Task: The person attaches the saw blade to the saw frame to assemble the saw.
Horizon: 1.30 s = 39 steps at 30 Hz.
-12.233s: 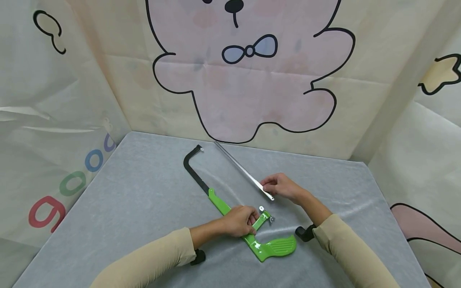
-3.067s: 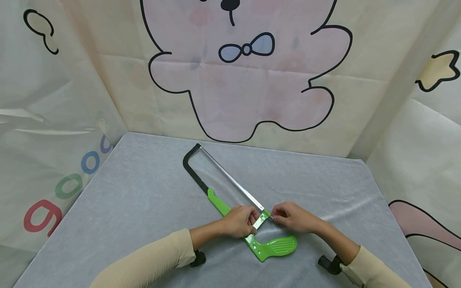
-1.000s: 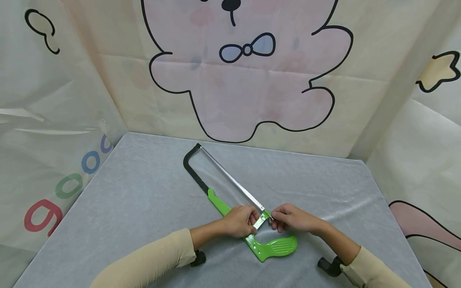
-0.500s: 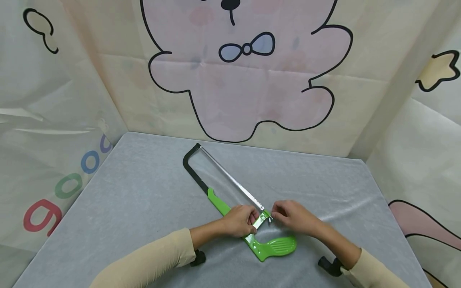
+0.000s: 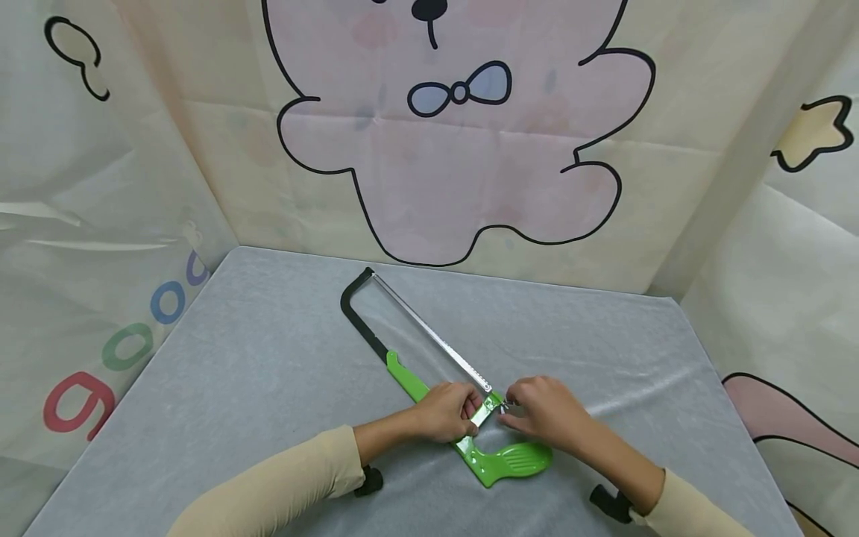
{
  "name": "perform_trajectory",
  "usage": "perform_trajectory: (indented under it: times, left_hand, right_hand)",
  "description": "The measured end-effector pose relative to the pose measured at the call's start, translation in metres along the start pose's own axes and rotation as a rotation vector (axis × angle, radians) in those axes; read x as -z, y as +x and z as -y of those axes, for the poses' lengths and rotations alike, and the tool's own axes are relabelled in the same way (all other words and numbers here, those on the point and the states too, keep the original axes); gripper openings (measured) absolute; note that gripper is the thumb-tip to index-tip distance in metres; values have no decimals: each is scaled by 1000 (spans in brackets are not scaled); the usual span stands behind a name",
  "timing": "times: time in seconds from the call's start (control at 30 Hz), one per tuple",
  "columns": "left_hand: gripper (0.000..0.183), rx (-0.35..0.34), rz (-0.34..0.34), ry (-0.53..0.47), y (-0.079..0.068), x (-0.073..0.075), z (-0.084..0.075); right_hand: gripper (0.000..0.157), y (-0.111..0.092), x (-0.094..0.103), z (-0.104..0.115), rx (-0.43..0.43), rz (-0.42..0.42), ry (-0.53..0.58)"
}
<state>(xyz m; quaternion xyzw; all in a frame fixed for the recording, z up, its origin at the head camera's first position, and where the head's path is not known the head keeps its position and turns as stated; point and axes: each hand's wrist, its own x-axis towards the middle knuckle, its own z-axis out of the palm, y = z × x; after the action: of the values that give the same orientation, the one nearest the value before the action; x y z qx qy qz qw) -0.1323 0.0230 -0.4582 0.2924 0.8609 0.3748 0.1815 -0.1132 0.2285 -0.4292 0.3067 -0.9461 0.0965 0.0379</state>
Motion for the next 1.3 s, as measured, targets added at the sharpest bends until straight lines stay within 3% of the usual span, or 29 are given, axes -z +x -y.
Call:
perform_trajectory:
  times: [0.17,0.33,0.53,0.8,0.93,1.3]
  left_hand:
    - [27,0,-4,0,0,0,0]
    - [27,-1,-4,-3,0,-1,1]
    - [27,-2,4,-5,0,1,0]
    - [27,7,9,-22,-1,1,-2]
    - [27,7,10,-24,-1,1,-2]
    - [27,0,11,-33,0,0,-1]
  right_hand:
    - [24,1,-2,0,45,-28,-46]
    - [19,2,-1,-2,13,32,32]
    - [11,2,1,-7,-41,161,253]
    - [27,4,0,-19,-24,298,631]
    - [29,5,-2,-24,-72,384,802]
    - [33,4,-4,-28,-255,540,1053]
